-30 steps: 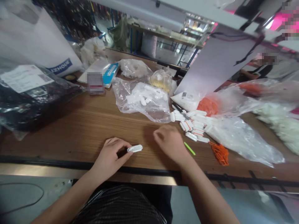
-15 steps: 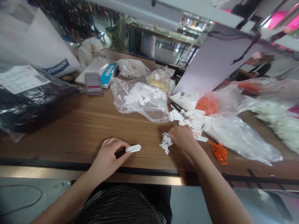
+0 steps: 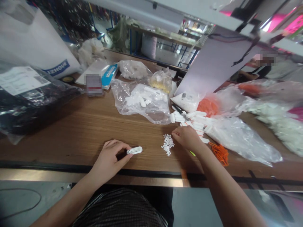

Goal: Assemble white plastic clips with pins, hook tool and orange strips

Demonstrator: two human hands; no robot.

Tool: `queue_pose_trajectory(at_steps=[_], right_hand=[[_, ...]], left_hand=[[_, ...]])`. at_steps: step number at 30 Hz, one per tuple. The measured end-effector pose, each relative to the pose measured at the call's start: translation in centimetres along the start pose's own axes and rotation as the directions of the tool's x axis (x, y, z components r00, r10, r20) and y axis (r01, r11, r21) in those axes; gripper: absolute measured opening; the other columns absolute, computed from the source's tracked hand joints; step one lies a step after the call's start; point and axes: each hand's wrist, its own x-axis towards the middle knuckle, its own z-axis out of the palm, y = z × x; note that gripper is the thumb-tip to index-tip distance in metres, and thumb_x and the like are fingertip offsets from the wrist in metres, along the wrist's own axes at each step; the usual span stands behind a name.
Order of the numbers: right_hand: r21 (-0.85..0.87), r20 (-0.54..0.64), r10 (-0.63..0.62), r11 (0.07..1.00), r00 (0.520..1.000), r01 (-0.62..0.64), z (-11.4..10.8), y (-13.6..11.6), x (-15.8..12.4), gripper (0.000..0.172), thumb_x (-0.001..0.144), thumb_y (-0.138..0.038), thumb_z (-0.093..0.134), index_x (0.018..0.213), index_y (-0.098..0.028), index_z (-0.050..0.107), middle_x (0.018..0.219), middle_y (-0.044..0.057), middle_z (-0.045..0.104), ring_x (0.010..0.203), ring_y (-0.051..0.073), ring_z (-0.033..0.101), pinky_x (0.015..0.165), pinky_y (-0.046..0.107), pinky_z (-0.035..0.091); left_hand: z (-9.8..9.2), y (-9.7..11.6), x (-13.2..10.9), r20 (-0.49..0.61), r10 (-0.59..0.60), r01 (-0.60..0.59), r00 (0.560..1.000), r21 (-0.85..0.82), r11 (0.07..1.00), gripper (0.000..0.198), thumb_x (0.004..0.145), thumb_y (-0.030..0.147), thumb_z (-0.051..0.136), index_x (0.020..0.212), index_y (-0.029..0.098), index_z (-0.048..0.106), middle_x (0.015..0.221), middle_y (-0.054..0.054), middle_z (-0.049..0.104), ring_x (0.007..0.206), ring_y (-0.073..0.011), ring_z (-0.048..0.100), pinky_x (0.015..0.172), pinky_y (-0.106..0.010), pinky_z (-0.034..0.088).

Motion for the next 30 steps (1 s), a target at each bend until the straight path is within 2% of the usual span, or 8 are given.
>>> queue_pose_trajectory(at_steps=[8, 14, 17, 21, 23, 27, 30], right_hand=[[0.017, 0.009, -0.008, 1.0, 1.0, 0.007, 0.2, -1.0, 0.5, 0.024, 0.084, -0.019, 0.056, 0.083, -0.018, 0.079, 0.082, 0.006, 0.08, 0.073, 0.019, 0.072, 0.071, 0.028, 0.049], [0.169, 0.029, 0.033, 0.985, 0.999, -0.037, 0.4, -0.5, 0.4, 0.025, 0.087, -0.025, 0.055, 0.085, -0.021, 0.08, 0.08, 0.003, 0.08, 0.072, 0.019, 0.072, 0.065, 0.027, 0.048], [0.077, 0.009, 0.005, 0.997, 1.0, -0.005, 0.4, -0.8, 0.6, 0.024, 0.087, -0.024, 0.055, 0.085, -0.02, 0.079, 0.082, 0.004, 0.08, 0.073, 0.02, 0.071, 0.069, 0.028, 0.048], [-0.055, -0.022, -0.085, 0.995, 0.996, 0.083, 0.4, -1.3, 1.1, 0.025, 0.087, -0.018, 0.053, 0.083, -0.018, 0.078, 0.09, 0.008, 0.079, 0.088, 0.024, 0.071, 0.084, 0.034, 0.046], [-0.078, -0.034, -0.114, 0.991, 0.993, 0.112, 0.4, -1.2, 1.1, 0.026, 0.086, -0.016, 0.053, 0.086, -0.018, 0.079, 0.095, 0.009, 0.079, 0.092, 0.024, 0.07, 0.087, 0.034, 0.045], [-0.012, -0.07, -0.054, 0.998, 0.996, 0.054, 0.6, -0.5, 1.0, 0.026, 0.087, -0.02, 0.054, 0.092, -0.02, 0.08, 0.09, 0.006, 0.08, 0.082, 0.021, 0.071, 0.077, 0.029, 0.047], [0.039, -0.077, 0.009, 0.999, 0.997, -0.006, 0.7, -0.3, 0.7, 0.025, 0.089, -0.028, 0.055, 0.086, -0.022, 0.08, 0.08, 0.004, 0.079, 0.071, 0.02, 0.069, 0.067, 0.027, 0.045]], left_hand=[[-0.1, 0.1, 0.0, 0.024, -0.008, 0.008, 1.0, 0.009, 1.0, 0.004, 0.09, 0.023, 0.069, 0.092, 0.025, 0.066, 0.09, 0.001, 0.072, 0.09, -0.0232, 0.062, 0.092, -0.045, 0.04], [-0.2, 0.3, 0.0, 0.018, -0.001, 0.001, 1.0, 0.014, 1.0, 0.007, 0.089, 0.02, 0.07, 0.091, 0.024, 0.065, 0.088, 0.001, 0.072, 0.089, -0.0231, 0.062, 0.091, -0.045, 0.04], [-0.2, 0.3, 0.1, 0.017, -0.003, 0.003, 1.0, 0.012, 1.0, 0.006, 0.088, 0.02, 0.07, 0.091, 0.024, 0.066, 0.089, 0.001, 0.072, 0.09, -0.0232, 0.062, 0.091, -0.044, 0.04], [-0.2, 0.3, 0.1, 0.026, -0.014, 0.013, 1.0, 0.009, 1.0, 0.006, 0.089, 0.02, 0.07, 0.091, 0.025, 0.066, 0.089, 0.002, 0.072, 0.09, -0.0232, 0.062, 0.091, -0.043, 0.039], [-0.2, 0.3, 0.1, 0.032, -0.014, 0.014, 0.999, 0.008, 1.0, 0.005, 0.089, 0.02, 0.07, 0.091, 0.024, 0.066, 0.088, 0.002, 0.072, 0.09, -0.0232, 0.062, 0.091, -0.044, 0.039], [-0.2, 0.3, 0.1, 0.027, -0.007, 0.007, 1.0, 0.008, 1.0, 0.006, 0.089, 0.02, 0.071, 0.091, 0.024, 0.066, 0.088, 0.002, 0.072, 0.09, -0.023, 0.061, 0.091, -0.044, 0.039], [-0.2, 0.3, 0.1, 0.022, -0.005, 0.005, 1.0, 0.005, 1.0, 0.007, 0.089, 0.02, 0.071, 0.09, 0.024, 0.066, 0.088, 0.002, 0.071, 0.089, -0.0225, 0.062, 0.091, -0.044, 0.039]])
